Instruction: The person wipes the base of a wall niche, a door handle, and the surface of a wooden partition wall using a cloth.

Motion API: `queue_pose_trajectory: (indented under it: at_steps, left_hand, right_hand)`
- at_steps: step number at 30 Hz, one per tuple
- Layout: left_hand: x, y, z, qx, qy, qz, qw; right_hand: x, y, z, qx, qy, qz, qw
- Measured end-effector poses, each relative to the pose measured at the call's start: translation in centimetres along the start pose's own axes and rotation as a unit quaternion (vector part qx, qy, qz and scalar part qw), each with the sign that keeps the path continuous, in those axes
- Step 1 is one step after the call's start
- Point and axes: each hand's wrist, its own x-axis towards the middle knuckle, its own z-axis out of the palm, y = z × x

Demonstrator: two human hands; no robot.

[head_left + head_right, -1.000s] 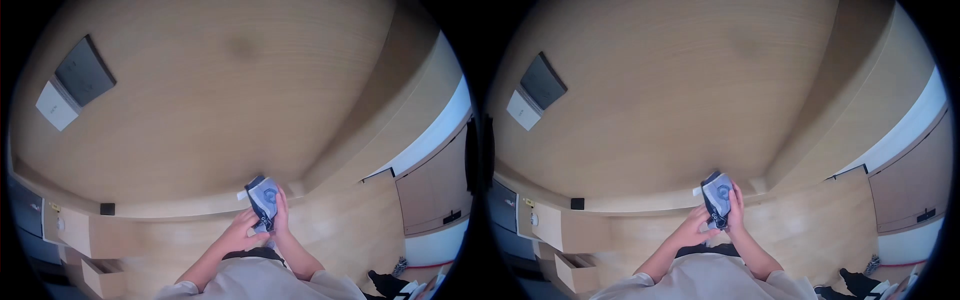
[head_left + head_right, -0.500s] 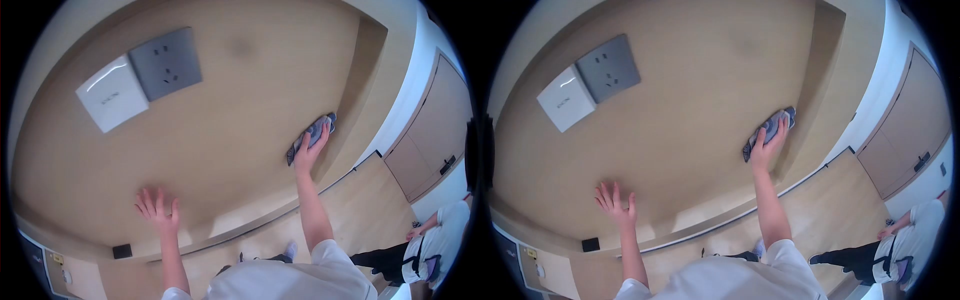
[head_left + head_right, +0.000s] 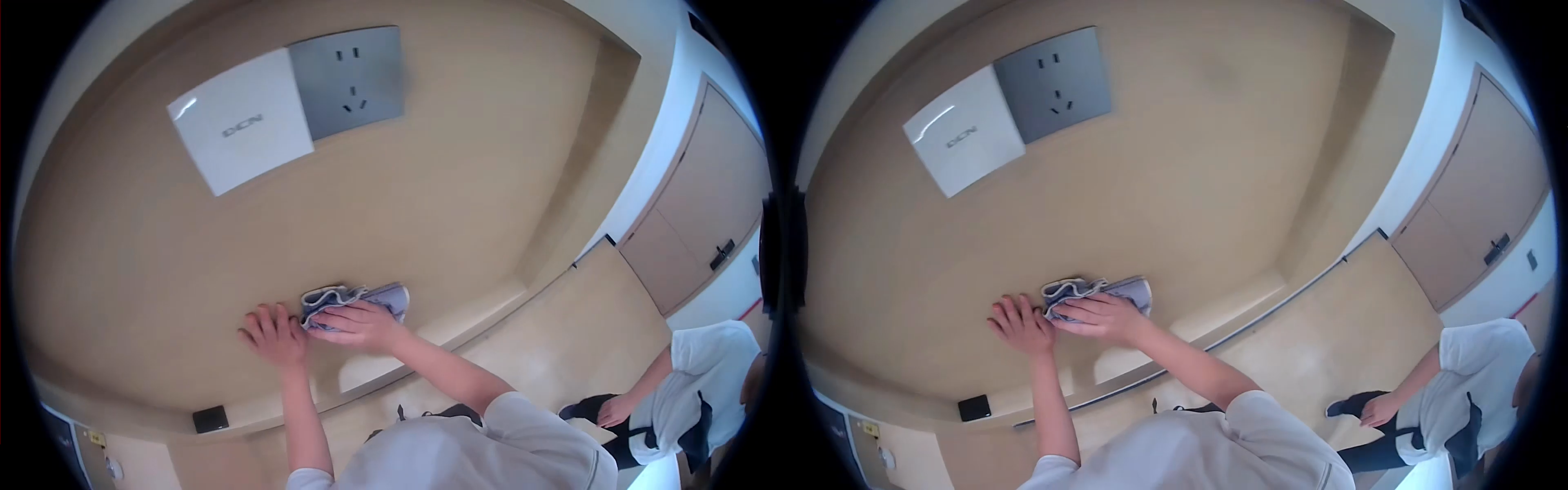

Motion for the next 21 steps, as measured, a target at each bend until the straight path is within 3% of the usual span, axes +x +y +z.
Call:
queue_pose_trajectory:
  at_steps: [3, 5, 7, 9, 11, 14, 17, 20, 21]
  left_hand:
    - [-1.4, -1.1, 0.7, -0.005, 0.017, -0.007, 1.000]
    - [-1.8, -1.5, 0.8, -0.006, 0.022, -0.009, 1.000]
    - [-0.8, -0.4, 0.7, -0.010, 0.027, -0.009, 1.000]
    - [-0.7, -0.2, 0.5, -0.013, 0.029, -0.007, 0.999]
    - [-0.8, -0.3, 0.4, -0.012, 0.028, -0.006, 1.000]
    - [-1.3, -0.4, 0.4, 0.000, 0.027, -0.020, 0.999]
    - [-2.0, 0.0, 0.7, 0.009, 0.030, -0.046, 0.998]
    - [-3.5, -0.8, 1.1, 0.025, 0.035, -0.083, 0.996]
    - [-5.2, -1.4, 0.8, 0.021, 0.031, -0.111, 0.993]
  right_hand:
    - [-3.0, 4.0, -1.0, -0.083, 0.031, -0.002, 0.996]
    - [-4.8, 8.7, -2.4, -0.111, 0.153, 0.046, 0.981]
    - [-7.8, 13.9, -7.1, -0.152, 0.178, 0.122, 0.965]
    - [-10.4, 17.5, -8.6, -0.191, 0.262, 0.238, 0.916]
    - [-12.1, 19.8, -9.6, -0.176, 0.336, 0.413, 0.828]
    - [-14.6, 21.2, -10.6, -0.106, 0.390, 0.512, 0.758]
    - [-17.5, 20.1, -8.8, -0.115, 0.363, 0.518, 0.766]
    - [-14.8, 17.3, -8.0, -0.100, 0.355, 0.498, 0.785]
    - [-14.4, 15.3, -6.3, -0.107, 0.329, 0.430, 0.834]
